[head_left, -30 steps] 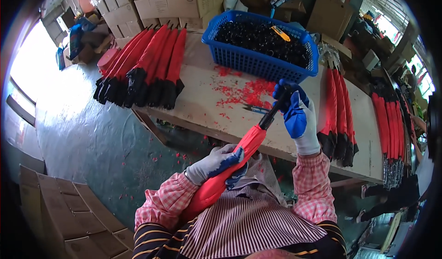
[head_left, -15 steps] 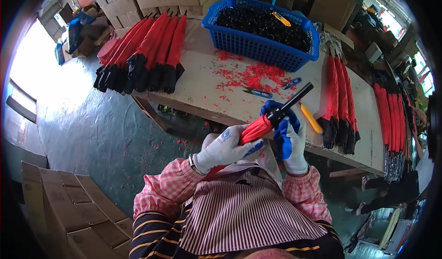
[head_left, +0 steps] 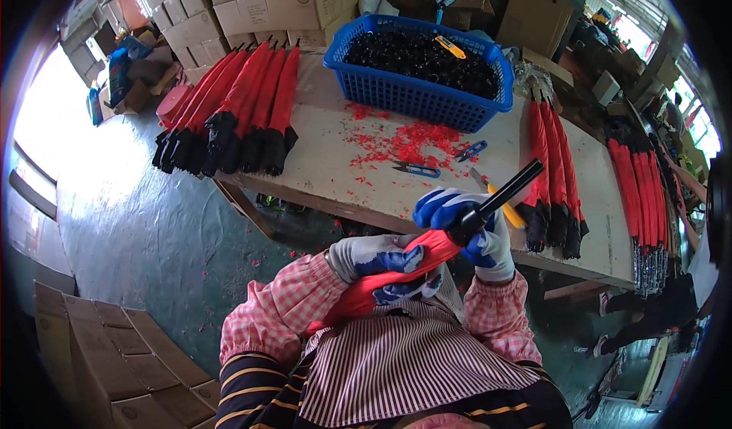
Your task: Assembling components and trimming excess material from red umbrellas on a factory assembly line.
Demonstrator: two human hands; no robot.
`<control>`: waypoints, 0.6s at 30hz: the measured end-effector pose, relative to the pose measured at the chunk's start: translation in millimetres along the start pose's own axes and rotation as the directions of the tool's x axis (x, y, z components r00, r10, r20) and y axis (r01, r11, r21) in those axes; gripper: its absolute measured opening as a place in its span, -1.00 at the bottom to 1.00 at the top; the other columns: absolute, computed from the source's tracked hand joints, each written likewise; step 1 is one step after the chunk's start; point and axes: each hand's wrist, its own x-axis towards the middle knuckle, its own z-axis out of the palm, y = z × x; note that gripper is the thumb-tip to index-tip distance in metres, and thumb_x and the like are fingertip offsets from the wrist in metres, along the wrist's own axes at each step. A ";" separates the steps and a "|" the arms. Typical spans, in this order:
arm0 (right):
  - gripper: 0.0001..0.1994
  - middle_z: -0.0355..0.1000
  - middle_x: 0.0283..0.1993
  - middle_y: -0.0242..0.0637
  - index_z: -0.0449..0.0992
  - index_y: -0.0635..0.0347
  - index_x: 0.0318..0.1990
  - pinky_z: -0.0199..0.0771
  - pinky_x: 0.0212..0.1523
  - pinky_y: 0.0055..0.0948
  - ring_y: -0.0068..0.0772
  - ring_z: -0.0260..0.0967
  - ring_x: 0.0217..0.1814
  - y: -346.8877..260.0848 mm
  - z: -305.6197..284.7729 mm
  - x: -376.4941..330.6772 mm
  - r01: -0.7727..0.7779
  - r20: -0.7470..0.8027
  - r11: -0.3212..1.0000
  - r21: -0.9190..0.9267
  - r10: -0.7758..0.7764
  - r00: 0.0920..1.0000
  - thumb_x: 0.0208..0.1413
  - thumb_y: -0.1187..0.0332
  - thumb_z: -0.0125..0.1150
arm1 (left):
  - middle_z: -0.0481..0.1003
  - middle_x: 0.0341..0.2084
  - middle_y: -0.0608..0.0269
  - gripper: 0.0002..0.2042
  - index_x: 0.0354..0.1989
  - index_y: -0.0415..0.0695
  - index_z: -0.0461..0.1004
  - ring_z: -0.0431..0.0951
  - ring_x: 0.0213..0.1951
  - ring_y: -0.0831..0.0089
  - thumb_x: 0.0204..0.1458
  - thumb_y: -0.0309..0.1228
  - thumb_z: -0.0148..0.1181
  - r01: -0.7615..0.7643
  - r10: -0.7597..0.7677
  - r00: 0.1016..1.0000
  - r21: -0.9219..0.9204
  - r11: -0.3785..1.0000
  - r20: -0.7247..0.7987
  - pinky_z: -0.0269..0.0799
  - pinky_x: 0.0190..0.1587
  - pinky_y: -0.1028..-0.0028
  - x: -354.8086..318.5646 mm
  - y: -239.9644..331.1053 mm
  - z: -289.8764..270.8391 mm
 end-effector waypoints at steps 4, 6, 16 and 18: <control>-0.45 0.62 -0.01 -0.12 0.64 0.43 0.01 0.52 0.06 -0.43 -0.50 0.52 -0.08 13.3 2.4 -19.2 -0.246 -0.432 0.964 -0.100 0.180 0.884 0.14 0.02 0.50 | 0.60 -0.32 0.15 -0.46 0.17 -0.36 0.45 0.63 -0.35 0.43 0.23 -0.16 0.40 -0.040 0.141 0.963 0.394 0.918 -0.231 0.56 -0.23 0.44 14.8 -35.0 -16.2; -0.54 0.63 -0.04 -0.17 0.64 0.42 0.01 0.53 0.03 -0.45 -0.51 0.53 -0.09 16.8 12.4 -21.3 -0.296 -0.507 0.945 -0.137 0.190 0.841 0.13 0.17 0.48 | 0.63 -0.39 0.02 -0.52 0.14 -0.37 0.50 0.68 -0.29 0.40 0.24 -0.21 0.37 0.194 0.745 0.568 0.937 0.290 -0.348 0.56 -0.19 0.40 26.3 -61.4 -6.2; -0.58 0.61 -0.12 -0.38 0.63 0.41 0.08 0.46 -0.19 -0.70 -0.75 0.45 -0.21 12.0 32.4 -14.5 -0.372 -0.623 0.906 -0.200 0.175 0.762 0.14 0.32 0.49 | 0.62 -0.15 -0.01 -0.51 0.24 -0.38 0.41 0.65 -0.13 0.32 0.23 -0.38 0.37 0.012 0.695 0.617 0.888 0.460 -0.369 0.55 -0.03 0.37 17.6 -49.0 5.8; -0.55 0.61 -0.11 -0.35 0.62 0.41 0.09 0.49 -0.16 -0.64 -0.70 0.47 -0.19 8.3 30.7 -17.7 -0.369 -0.605 0.921 -0.127 0.223 0.764 0.13 0.27 0.52 | 0.64 -0.33 0.08 -0.62 0.16 -0.34 0.52 0.68 -0.29 0.33 0.24 -0.39 0.33 -0.015 0.785 0.530 0.922 0.387 -0.321 0.58 -0.13 0.35 24.7 -56.5 3.0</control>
